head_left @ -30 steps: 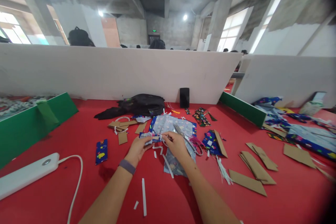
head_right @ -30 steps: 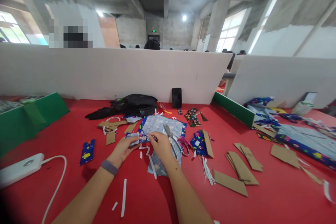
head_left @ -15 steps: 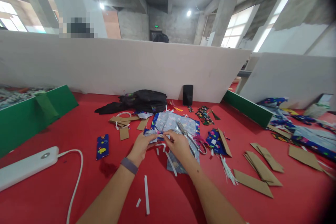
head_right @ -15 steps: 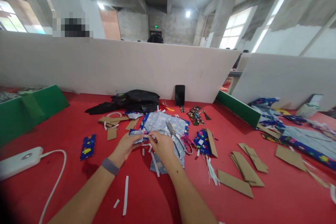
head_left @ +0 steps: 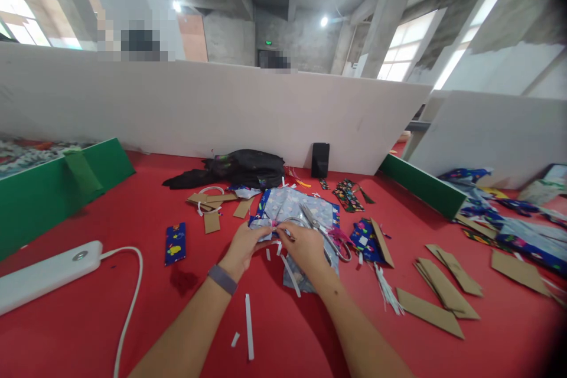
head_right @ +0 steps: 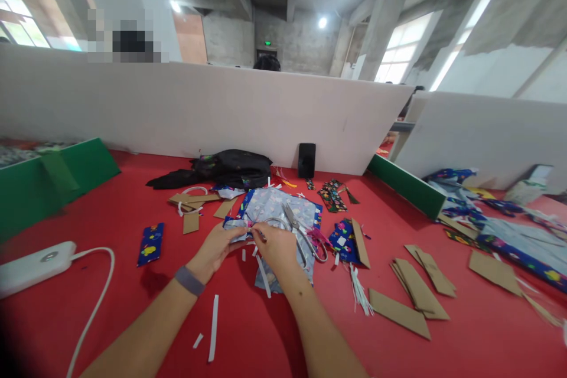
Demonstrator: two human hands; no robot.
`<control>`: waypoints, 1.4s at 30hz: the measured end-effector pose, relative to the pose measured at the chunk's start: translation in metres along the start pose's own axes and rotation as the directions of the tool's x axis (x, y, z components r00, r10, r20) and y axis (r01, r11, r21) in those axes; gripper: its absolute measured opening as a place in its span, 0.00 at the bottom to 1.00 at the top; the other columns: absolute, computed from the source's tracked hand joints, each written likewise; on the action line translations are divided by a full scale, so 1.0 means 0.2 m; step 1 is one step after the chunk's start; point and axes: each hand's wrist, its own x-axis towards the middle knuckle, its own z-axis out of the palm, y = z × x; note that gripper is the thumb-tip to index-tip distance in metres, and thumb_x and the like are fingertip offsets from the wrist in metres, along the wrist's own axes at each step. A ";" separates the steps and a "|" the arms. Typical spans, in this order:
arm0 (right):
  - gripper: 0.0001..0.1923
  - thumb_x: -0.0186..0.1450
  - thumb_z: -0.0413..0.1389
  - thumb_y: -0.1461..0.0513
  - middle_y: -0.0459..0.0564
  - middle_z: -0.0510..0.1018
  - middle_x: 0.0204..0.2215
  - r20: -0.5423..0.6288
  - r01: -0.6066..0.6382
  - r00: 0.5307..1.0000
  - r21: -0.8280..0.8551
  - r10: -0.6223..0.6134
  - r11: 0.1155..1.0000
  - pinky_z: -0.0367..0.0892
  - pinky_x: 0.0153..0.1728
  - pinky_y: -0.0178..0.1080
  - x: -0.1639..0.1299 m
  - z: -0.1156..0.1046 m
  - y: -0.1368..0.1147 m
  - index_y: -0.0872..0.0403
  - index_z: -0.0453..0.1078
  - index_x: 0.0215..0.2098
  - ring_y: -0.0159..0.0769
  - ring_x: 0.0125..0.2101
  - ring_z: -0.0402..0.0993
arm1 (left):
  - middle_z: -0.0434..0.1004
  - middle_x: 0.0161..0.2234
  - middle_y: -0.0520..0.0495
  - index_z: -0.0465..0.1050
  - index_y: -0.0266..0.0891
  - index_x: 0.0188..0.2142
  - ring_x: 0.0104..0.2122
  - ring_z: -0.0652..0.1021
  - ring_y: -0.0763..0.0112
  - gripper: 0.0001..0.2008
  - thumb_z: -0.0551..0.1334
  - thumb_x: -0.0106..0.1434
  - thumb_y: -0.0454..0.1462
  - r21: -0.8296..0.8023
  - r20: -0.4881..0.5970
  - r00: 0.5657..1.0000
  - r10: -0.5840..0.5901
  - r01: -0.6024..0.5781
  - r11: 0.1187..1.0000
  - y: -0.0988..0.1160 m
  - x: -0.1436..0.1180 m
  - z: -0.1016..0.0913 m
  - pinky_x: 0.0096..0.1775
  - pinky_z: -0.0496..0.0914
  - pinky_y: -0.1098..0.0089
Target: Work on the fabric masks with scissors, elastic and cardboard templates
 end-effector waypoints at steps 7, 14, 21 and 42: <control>0.10 0.63 0.49 0.58 0.40 0.80 0.27 0.009 0.016 1.000 -0.104 -0.015 0.994 0.50 0.23 0.33 -0.01 0.00 -0.01 0.46 0.72 0.34 0.31 0.26 0.75 | 0.79 0.32 0.43 0.74 0.34 0.35 0.33 0.77 0.63 0.16 0.68 0.43 0.35 0.011 -0.009 1.000 0.015 -0.015 1.000 0.00 0.00 0.01 0.38 0.74 0.60; 0.09 0.63 0.49 0.59 0.41 0.79 0.26 -0.005 0.042 0.999 -0.135 -0.043 0.990 0.50 0.23 0.33 -0.01 0.01 -0.02 0.47 0.72 0.33 0.30 0.25 0.73 | 0.79 0.33 0.43 0.74 0.34 0.36 0.34 0.78 0.64 0.17 0.68 0.44 0.35 0.032 -0.002 1.000 0.009 -0.009 0.999 0.00 -0.01 0.02 0.37 0.74 0.62; 0.10 0.63 0.48 0.59 0.43 0.78 0.24 -0.007 0.064 0.998 -0.129 -0.065 0.990 0.50 0.23 0.33 -0.01 0.00 -0.01 0.48 0.72 0.32 0.30 0.23 0.72 | 0.79 0.31 0.43 0.75 0.33 0.34 0.32 0.78 0.64 0.17 0.68 0.43 0.36 0.031 0.021 1.000 0.008 -0.009 0.999 0.00 -0.02 0.03 0.37 0.74 0.62; 0.10 0.64 0.48 0.60 0.45 0.79 0.28 0.050 0.085 0.996 -0.111 -0.079 0.990 0.53 0.24 0.32 -0.01 -0.01 -0.03 0.48 0.73 0.34 0.32 0.26 0.73 | 0.79 0.29 0.44 0.75 0.34 0.32 0.30 0.78 0.65 0.16 0.69 0.41 0.36 0.041 -0.034 0.999 0.020 -0.019 0.999 0.00 -0.02 0.03 0.35 0.74 0.64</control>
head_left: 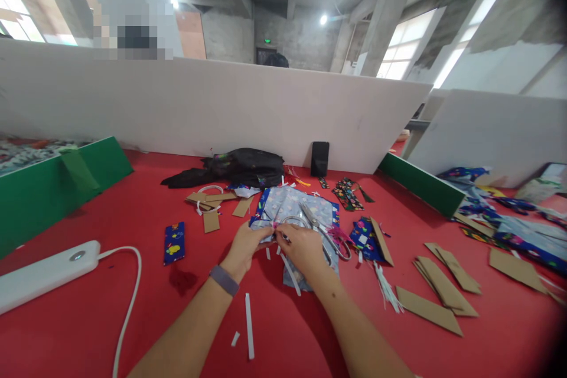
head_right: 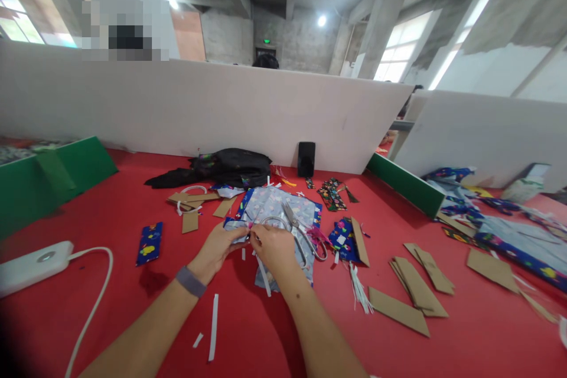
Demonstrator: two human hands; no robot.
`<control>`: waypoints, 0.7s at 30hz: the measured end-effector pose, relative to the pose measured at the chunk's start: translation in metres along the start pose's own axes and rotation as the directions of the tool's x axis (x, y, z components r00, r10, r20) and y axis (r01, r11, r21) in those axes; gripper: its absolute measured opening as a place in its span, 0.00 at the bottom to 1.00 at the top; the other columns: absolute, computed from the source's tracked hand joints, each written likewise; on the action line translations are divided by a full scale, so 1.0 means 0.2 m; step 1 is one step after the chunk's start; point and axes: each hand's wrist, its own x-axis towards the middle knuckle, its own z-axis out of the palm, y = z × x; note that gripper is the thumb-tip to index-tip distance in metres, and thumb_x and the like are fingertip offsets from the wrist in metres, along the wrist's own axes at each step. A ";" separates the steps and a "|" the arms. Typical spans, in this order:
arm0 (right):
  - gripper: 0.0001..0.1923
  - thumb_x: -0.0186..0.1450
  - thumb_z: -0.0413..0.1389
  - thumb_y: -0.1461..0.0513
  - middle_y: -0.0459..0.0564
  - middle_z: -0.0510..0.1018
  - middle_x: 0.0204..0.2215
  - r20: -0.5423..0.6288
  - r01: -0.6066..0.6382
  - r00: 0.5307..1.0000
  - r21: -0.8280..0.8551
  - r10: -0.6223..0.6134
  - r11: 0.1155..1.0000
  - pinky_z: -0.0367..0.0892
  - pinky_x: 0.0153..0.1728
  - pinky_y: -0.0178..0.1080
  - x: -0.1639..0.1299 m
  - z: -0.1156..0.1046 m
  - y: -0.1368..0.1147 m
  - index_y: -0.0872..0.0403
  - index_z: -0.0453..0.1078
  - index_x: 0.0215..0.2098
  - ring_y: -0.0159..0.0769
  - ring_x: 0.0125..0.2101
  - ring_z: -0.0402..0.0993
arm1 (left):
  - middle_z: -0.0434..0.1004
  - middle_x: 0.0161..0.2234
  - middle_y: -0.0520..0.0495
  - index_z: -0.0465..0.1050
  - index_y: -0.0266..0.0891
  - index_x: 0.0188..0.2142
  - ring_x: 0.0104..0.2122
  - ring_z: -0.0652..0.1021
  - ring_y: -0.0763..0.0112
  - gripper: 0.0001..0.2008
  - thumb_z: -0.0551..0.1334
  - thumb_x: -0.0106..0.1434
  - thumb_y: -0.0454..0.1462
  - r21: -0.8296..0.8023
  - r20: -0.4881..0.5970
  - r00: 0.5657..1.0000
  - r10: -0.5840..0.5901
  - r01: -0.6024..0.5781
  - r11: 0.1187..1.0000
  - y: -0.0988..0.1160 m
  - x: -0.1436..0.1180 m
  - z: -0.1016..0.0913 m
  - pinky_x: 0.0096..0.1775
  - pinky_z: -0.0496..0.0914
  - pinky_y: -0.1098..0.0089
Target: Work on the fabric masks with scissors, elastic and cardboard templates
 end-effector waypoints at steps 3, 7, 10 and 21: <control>0.11 0.65 0.47 0.60 0.46 0.79 0.30 0.011 0.027 1.000 0.025 -0.028 0.999 0.55 0.26 0.32 0.00 0.01 0.00 0.48 0.72 0.36 0.33 0.28 0.74 | 0.78 0.27 0.45 0.74 0.34 0.31 0.28 0.77 0.66 0.15 0.68 0.41 0.35 0.021 -0.055 0.998 0.018 -0.017 1.000 0.00 0.00 0.01 0.33 0.74 0.64; 0.11 0.65 0.48 0.59 0.46 0.79 0.34 0.007 0.028 1.000 0.090 -0.028 0.996 0.58 0.28 0.32 0.00 0.00 0.00 0.48 0.70 0.41 0.33 0.30 0.74 | 0.78 0.26 0.46 0.74 0.34 0.30 0.26 0.77 0.67 0.14 0.68 0.41 0.35 0.012 -0.123 0.991 0.042 -0.041 0.999 0.01 0.01 0.00 0.30 0.73 0.66; 0.11 0.63 0.50 0.59 0.47 0.78 0.37 0.004 0.002 1.000 0.187 -0.002 0.982 0.60 0.30 0.32 0.00 -0.01 0.01 0.49 0.68 0.43 0.33 0.31 0.74 | 0.78 0.25 0.46 0.74 0.34 0.29 0.26 0.77 0.67 0.13 0.67 0.40 0.34 0.000 -0.147 0.988 0.039 -0.039 0.999 0.01 0.02 -0.02 0.29 0.72 0.68; 0.08 0.59 0.48 0.65 0.47 0.73 0.31 -0.031 -0.052 0.996 0.534 0.081 0.844 0.64 0.33 0.34 0.02 0.02 0.08 0.54 0.65 0.37 0.32 0.30 0.69 | 0.79 0.30 0.44 0.75 0.33 0.29 0.32 0.78 0.65 0.12 0.67 0.43 0.36 -0.061 -0.122 0.992 0.026 -0.034 0.998 0.01 0.04 -0.06 0.31 0.73 0.70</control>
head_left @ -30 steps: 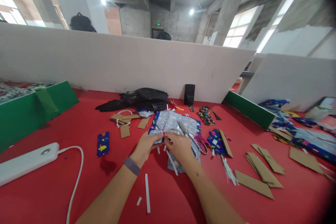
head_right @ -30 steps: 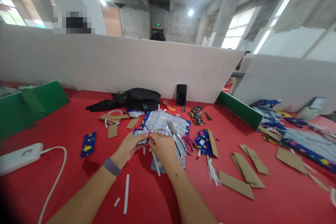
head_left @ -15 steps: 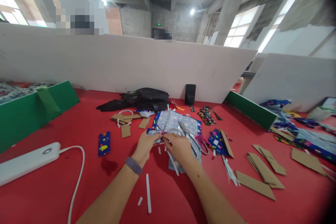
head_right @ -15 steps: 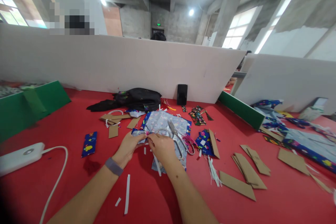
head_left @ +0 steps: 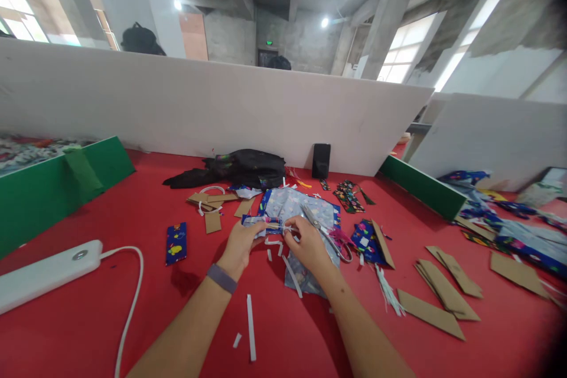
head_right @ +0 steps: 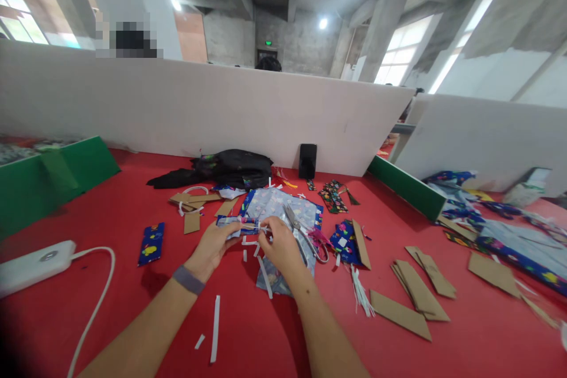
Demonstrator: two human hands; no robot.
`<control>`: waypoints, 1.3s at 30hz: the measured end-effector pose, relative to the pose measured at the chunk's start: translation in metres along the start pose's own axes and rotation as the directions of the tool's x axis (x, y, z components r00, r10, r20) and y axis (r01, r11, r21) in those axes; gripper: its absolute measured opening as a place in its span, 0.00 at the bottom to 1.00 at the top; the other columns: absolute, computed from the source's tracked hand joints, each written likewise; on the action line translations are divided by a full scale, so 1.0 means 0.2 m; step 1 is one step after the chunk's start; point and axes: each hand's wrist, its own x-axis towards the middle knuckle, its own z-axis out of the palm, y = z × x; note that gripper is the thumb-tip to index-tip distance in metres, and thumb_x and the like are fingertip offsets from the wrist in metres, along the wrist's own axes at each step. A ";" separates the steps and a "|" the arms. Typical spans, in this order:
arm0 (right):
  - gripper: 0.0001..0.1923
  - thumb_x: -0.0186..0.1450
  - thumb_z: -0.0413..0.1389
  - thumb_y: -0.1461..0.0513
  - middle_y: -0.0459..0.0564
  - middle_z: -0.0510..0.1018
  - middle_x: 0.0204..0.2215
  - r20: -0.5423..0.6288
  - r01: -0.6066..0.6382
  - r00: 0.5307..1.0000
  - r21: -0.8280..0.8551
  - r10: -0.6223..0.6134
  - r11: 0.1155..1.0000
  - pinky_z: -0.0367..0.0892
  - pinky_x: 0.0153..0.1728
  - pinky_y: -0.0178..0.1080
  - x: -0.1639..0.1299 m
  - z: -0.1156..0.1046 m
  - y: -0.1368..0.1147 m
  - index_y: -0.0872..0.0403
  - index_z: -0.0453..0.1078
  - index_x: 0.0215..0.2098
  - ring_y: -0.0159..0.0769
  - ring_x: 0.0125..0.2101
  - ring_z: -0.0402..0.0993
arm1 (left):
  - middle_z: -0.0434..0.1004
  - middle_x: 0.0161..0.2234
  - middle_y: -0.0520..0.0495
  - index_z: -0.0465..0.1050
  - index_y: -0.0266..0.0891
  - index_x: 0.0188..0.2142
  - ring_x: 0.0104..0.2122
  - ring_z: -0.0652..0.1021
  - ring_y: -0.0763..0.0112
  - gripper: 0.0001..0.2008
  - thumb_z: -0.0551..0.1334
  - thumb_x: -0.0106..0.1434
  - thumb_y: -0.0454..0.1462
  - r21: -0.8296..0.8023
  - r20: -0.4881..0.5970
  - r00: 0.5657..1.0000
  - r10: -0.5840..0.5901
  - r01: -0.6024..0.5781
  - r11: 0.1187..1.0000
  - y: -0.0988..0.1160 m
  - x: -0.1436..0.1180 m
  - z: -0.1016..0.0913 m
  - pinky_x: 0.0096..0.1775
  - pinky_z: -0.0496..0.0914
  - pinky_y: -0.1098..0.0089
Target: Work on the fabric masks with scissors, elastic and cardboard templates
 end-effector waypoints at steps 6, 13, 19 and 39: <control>0.07 0.59 0.47 0.64 0.45 0.72 0.27 -0.024 -0.041 0.999 0.040 0.042 0.998 0.61 0.28 0.33 0.01 0.00 0.01 0.54 0.66 0.34 0.31 0.27 0.68 | 0.80 0.29 0.45 0.75 0.35 0.27 0.30 0.79 0.67 0.10 0.68 0.43 0.35 -0.017 0.007 1.000 -0.016 0.016 1.000 0.00 0.00 0.01 0.31 0.73 0.70; 0.06 0.59 0.48 0.63 0.44 0.72 0.26 -0.029 -0.053 0.998 0.052 0.054 0.997 0.60 0.27 0.33 0.01 -0.01 0.01 0.54 0.66 0.32 0.30 0.25 0.66 | 0.80 0.28 0.45 0.76 0.35 0.28 0.29 0.79 0.68 0.10 0.67 0.43 0.34 -0.029 0.008 1.000 -0.027 0.028 0.999 0.02 -0.02 0.02 0.30 0.73 0.72; 0.07 0.59 0.47 0.63 0.44 0.72 0.26 -0.033 -0.055 0.998 0.069 0.058 0.996 0.60 0.28 0.33 0.02 -0.01 0.00 0.54 0.66 0.32 0.30 0.26 0.66 | 0.79 0.26 0.47 0.75 0.34 0.25 0.28 0.78 0.69 0.07 0.67 0.42 0.34 -0.044 0.013 0.999 -0.044 0.044 0.998 0.02 -0.02 0.02 0.30 0.73 0.72; 0.08 0.55 0.48 0.65 0.44 0.72 0.26 0.048 -0.059 0.998 0.234 0.049 0.970 0.61 0.33 0.35 0.03 0.00 0.04 0.53 0.70 0.29 0.33 0.29 0.66 | 0.79 0.27 0.48 0.75 0.34 0.27 0.28 0.78 0.70 0.08 0.67 0.43 0.32 -0.093 0.069 0.994 -0.083 0.090 0.992 0.03 -0.02 0.02 0.30 0.73 0.73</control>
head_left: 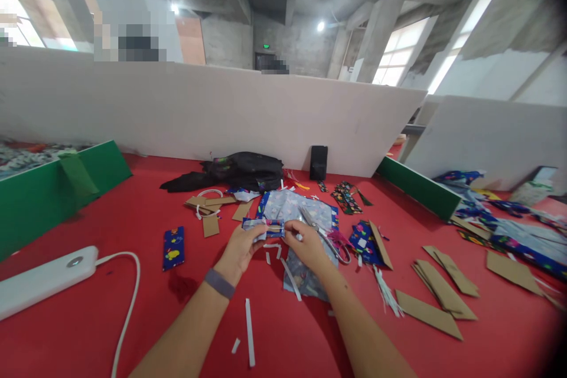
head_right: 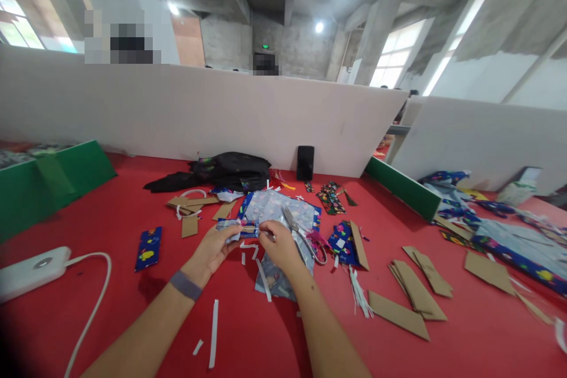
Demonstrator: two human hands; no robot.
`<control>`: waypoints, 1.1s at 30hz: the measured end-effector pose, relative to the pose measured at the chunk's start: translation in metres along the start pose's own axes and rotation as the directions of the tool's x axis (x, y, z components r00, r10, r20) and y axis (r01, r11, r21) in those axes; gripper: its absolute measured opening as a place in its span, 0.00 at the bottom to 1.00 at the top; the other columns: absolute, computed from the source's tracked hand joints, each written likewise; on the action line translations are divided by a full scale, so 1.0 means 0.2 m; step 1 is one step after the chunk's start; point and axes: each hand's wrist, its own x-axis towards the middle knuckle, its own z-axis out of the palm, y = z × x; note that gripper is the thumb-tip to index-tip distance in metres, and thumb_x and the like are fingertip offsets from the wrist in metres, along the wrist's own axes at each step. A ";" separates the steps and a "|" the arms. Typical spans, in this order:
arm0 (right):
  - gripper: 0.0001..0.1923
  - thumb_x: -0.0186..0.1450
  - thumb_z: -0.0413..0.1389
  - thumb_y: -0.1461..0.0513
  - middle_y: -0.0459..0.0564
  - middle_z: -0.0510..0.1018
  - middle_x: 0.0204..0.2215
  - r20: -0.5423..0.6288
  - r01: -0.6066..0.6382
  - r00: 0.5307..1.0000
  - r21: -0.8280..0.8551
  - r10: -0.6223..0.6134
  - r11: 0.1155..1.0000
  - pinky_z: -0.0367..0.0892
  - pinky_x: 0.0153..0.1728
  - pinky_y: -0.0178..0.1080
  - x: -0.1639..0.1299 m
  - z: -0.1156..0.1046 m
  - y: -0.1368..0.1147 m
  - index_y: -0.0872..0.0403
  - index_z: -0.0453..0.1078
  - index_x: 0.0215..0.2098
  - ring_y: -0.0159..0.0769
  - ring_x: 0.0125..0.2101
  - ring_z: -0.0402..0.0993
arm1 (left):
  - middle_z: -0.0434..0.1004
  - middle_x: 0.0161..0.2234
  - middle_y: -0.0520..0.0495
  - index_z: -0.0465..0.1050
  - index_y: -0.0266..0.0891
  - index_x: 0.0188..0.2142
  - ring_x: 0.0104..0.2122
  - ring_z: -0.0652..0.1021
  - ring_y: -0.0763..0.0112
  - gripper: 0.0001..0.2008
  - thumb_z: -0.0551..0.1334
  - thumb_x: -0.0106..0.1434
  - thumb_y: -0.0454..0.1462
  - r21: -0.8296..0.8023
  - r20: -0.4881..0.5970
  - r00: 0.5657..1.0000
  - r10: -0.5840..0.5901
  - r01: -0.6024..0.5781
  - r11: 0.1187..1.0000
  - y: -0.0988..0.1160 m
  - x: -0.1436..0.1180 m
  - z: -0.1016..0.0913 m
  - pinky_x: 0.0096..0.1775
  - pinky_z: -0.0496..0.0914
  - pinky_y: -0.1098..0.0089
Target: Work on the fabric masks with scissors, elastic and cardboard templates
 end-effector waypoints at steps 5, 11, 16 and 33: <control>0.19 0.54 0.48 0.66 0.48 0.75 0.40 -0.005 -0.173 0.984 0.198 0.177 0.965 0.64 0.41 0.39 0.00 -0.01 0.01 0.51 0.70 0.43 0.37 0.40 0.70 | 0.79 0.28 0.46 0.75 0.34 0.29 0.29 0.78 0.69 0.11 0.68 0.43 0.34 0.035 -0.024 0.999 0.043 -0.042 0.999 -0.01 0.01 -0.01 0.31 0.73 0.71; 0.13 0.57 0.51 0.59 0.47 0.75 0.39 -0.083 -0.240 0.960 0.238 0.266 0.941 0.64 0.38 0.37 -0.01 -0.01 -0.05 0.51 0.71 0.39 0.36 0.38 0.70 | 0.79 0.30 0.44 0.75 0.32 0.32 0.29 0.78 0.67 0.14 0.68 0.43 0.35 0.090 -0.027 0.997 0.069 -0.066 0.994 -0.01 0.01 -0.01 0.29 0.72 0.71; 0.15 0.57 0.53 0.58 0.49 0.74 0.41 -0.117 -0.227 0.960 0.200 0.254 0.953 0.64 0.39 0.37 0.00 0.01 -0.05 0.52 0.69 0.41 0.38 0.41 0.69 | 0.80 0.29 0.43 0.75 0.32 0.33 0.29 0.78 0.64 0.15 0.68 0.43 0.35 0.151 -0.031 0.992 0.124 -0.118 0.981 -0.01 0.00 0.01 0.31 0.72 0.68; 0.14 0.56 0.53 0.60 0.49 0.73 0.42 -0.107 -0.161 0.979 0.131 0.176 0.978 0.61 0.46 0.40 -0.01 0.02 -0.07 0.52 0.68 0.42 0.38 0.45 0.68 | 0.80 0.32 0.42 0.75 0.33 0.34 0.30 0.79 0.63 0.16 0.68 0.43 0.37 0.296 -0.035 0.976 0.213 -0.194 0.935 -0.05 -0.01 0.03 0.34 0.71 0.67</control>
